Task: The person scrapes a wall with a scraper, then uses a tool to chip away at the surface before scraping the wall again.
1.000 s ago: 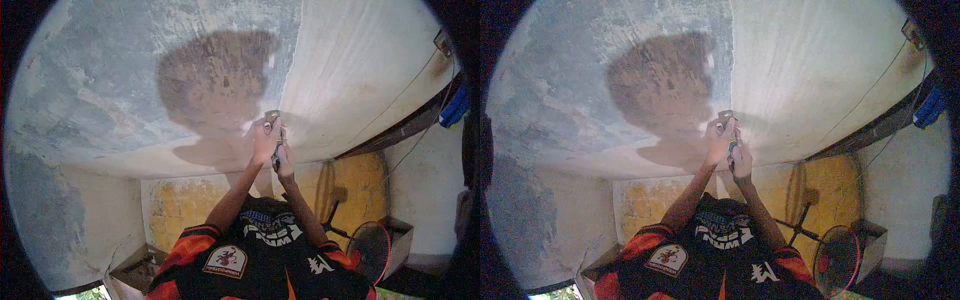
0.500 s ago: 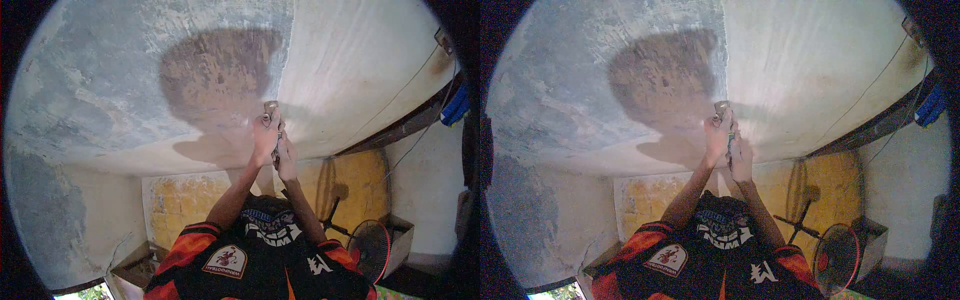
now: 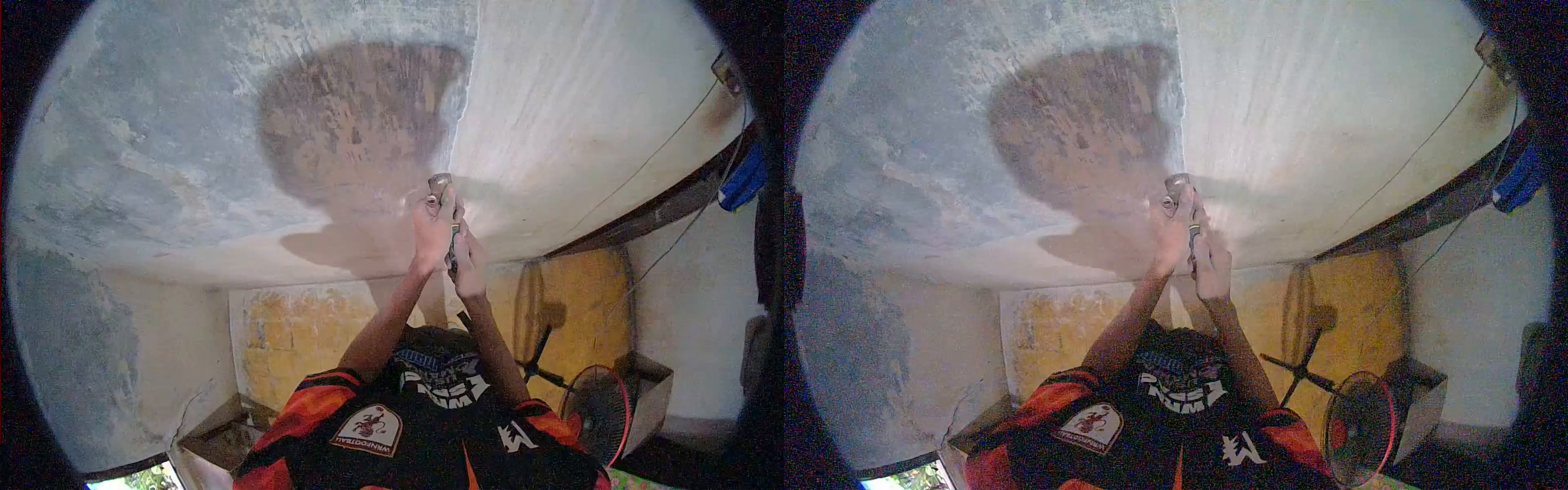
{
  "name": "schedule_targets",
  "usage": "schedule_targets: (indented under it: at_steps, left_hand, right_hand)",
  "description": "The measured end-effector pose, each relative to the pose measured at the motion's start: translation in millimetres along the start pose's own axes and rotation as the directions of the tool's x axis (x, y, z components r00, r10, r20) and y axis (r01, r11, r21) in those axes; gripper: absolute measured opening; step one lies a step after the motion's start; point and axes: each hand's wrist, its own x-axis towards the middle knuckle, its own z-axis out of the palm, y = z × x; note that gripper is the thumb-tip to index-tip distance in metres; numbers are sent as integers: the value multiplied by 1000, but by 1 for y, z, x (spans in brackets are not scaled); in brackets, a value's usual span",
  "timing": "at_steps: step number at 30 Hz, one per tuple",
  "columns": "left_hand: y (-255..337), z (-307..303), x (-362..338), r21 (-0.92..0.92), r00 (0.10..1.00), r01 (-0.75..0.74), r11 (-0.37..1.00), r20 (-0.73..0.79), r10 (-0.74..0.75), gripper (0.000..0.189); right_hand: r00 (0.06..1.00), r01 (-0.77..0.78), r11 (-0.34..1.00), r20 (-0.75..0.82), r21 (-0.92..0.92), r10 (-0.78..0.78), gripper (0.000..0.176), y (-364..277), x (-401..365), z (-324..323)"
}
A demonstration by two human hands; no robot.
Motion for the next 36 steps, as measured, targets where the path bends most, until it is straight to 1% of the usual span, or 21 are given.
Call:
schedule_targets:
  at_steps: [1,2,3,5,8,10,11,12,14,17,18,19,20,21,22,23,25,27,30,33,36]
  left_hand:
    - [5,0,8,28,1000,-10,1000,19,9,35]
    - [7,-1,9,59,999,-10,998,32,9,34]
    - [10,-1,4,27,999,25,999,40,-26,33]
    - [20,2,2,-31,995,75,997,65,-73,33]
    - [-13,-4,1,-13,998,-67,998,-23,67,32]
    - [21,9,11,2,996,-88,996,2,88,33]
    - [35,13,7,14,996,-85,996,10,85,34]
    - [41,12,-1,44,997,-73,996,19,72,34]
    - [56,16,4,91,993,-104,990,57,99,34]
    - [-6,-7,7,27,999,-25,999,38,24,37]
    - [-1,-5,8,94,998,-57,994,24,55,38]
    - [4,-4,9,79,1000,-17,997,23,15,38]
    - [24,4,3,69,999,34,997,24,-36,37]
    - [35,9,3,56,997,73,996,28,-75,37]
    - [33,10,6,34,998,53,998,37,-55,36]
    - [25,8,4,12,998,46,999,42,-46,36]
    - [15,3,7,16,999,25,1000,34,-26,35]
    - [14,3,9,70,1000,16,997,8,-16,35]
    - [27,9,2,-7,996,89,996,10,-89,35]
    - [15,5,7,-1,999,-9,1000,50,9,34]
    - [19,6,6,16,999,23,1000,28,-23,34]
  right_hand:
    - [1000,30,999,-10,-12,-30,49,-5,5,-1]
    - [999,48,999,-20,-22,-48,47,-27,3,5]
    - [998,63,998,-29,-32,-64,45,-39,0,7]
    - [993,110,989,-41,-103,-114,45,-10,5,1]
    - [983,167,977,-51,-130,-175,46,18,4,-3]
    - [985,167,983,-37,-80,-170,47,-5,9,1]
    - [991,133,991,-24,-32,-134,49,-50,11,9]
    - [995,94,995,-13,17,-94,50,-72,7,14]
    - [995,99,995,-3,-16,-99,51,-62,2,11]
    - [991,128,991,-36,26,-127,43,-7,0,3]
    - [989,148,989,-33,3,-148,43,-2,2,2]
    - [985,167,986,-30,-21,-168,43,2,4,2]
    - [982,184,978,-14,-97,-186,47,-3,0,3]
    - [984,175,980,-17,-97,-177,50,-7,2,4]
    - [986,165,981,-20,-98,-168,53,-11,4,4]
    - [993,107,994,-46,-23,-107,54,-13,0,6]
    - [998,33,996,-60,86,-28,46,-15,0,6]
    - [999,-11,989,-50,151,19,27,-20,0,5]
    - [995,-32,990,-90,139,45,28,-39,-7,11]
    - [998,47,999,-43,22,-46,56,-20,-1,5]
    - [990,139,990,-36,10,-138,57,-7,6,6]
